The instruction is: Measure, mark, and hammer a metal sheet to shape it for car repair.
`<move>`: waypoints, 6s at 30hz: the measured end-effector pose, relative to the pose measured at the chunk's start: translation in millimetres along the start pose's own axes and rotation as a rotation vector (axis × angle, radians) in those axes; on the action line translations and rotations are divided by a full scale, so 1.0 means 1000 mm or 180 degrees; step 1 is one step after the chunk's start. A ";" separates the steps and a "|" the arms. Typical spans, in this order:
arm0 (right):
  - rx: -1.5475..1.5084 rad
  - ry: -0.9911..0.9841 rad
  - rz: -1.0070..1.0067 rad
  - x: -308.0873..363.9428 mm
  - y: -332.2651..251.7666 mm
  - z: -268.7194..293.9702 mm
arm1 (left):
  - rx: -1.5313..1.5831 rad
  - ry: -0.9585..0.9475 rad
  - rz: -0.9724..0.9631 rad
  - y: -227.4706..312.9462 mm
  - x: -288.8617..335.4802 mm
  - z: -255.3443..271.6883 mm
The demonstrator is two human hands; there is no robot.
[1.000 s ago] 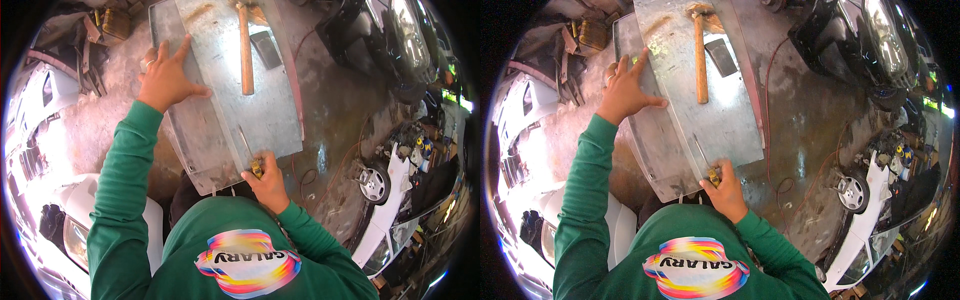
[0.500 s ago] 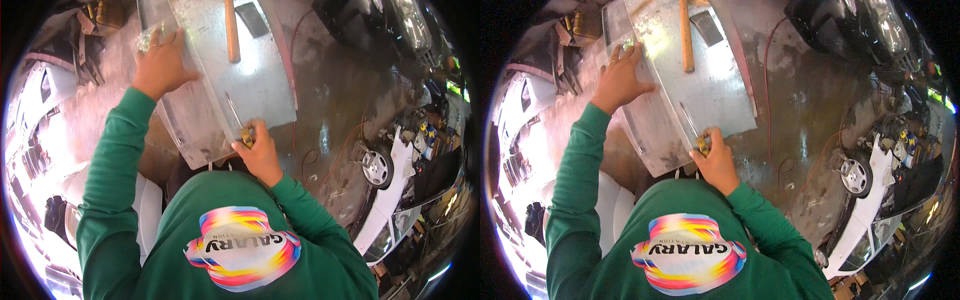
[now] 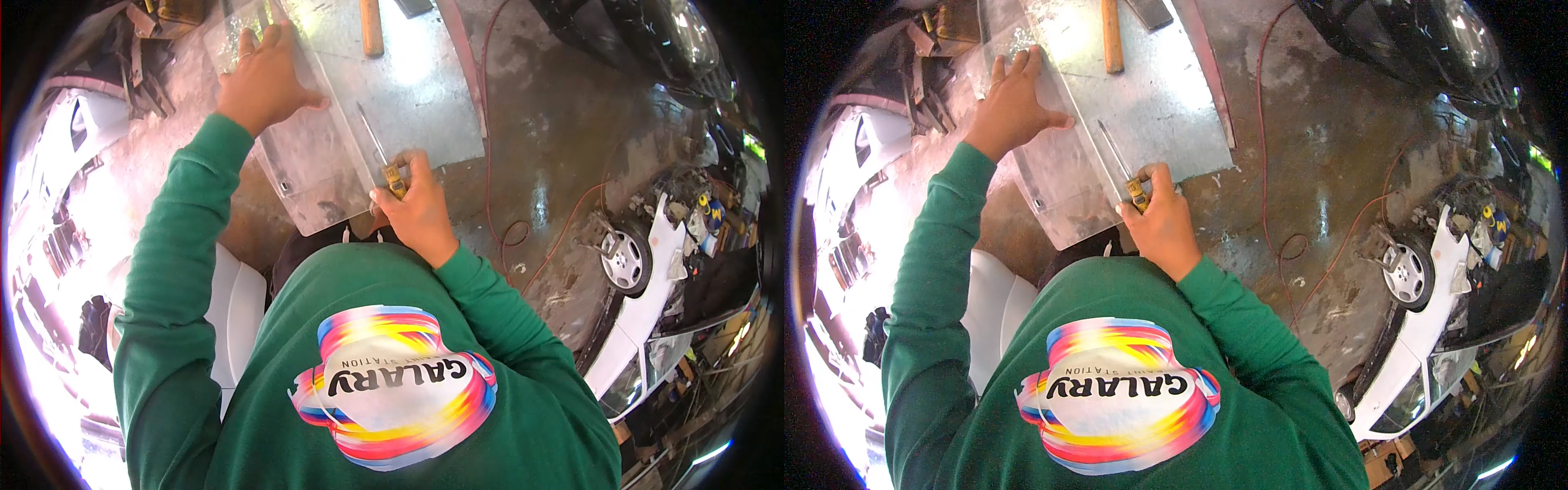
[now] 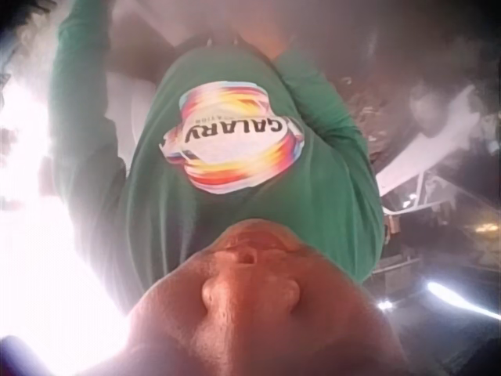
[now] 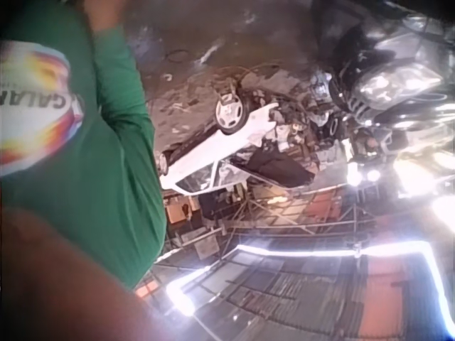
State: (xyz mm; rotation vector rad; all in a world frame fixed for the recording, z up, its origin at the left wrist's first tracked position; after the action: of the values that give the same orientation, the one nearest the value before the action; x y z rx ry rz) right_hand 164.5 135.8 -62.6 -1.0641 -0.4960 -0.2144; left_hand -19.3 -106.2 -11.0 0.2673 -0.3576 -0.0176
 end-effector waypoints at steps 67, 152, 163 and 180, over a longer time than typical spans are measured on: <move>0.0438 0.0051 0.0250 -0.001 -0.012 0.006 | 0.0095 -0.0302 0.0094 0.011 0.016 -0.007; 0.3041 -0.0500 0.1229 -0.054 -0.201 0.036 | -0.0105 -0.0724 0.0591 0.014 0.029 0.006; 0.3053 -0.0435 0.1330 0.003 -0.167 0.042 | -0.0152 -0.0659 0.0571 0.017 0.027 0.004; 0.3001 -0.0630 0.1251 0.062 -0.133 0.051 | -0.0170 -0.0650 0.0592 0.016 0.025 -0.002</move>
State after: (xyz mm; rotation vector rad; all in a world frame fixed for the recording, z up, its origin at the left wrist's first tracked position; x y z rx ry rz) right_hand 150.2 121.0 91.8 -0.2358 -0.4742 0.4496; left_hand 4.3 -91.8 0.0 0.1788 -0.5832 0.1290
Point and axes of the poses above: each hand's wrist, its own x-axis away from the middle knuckle, its own z-axis out of the back of the hand, y = z × x, the point moved 10 cm from there along -x, towards the middle knuckle, and after that the axes turned 11 degrees about x, right-handed, at the moved point
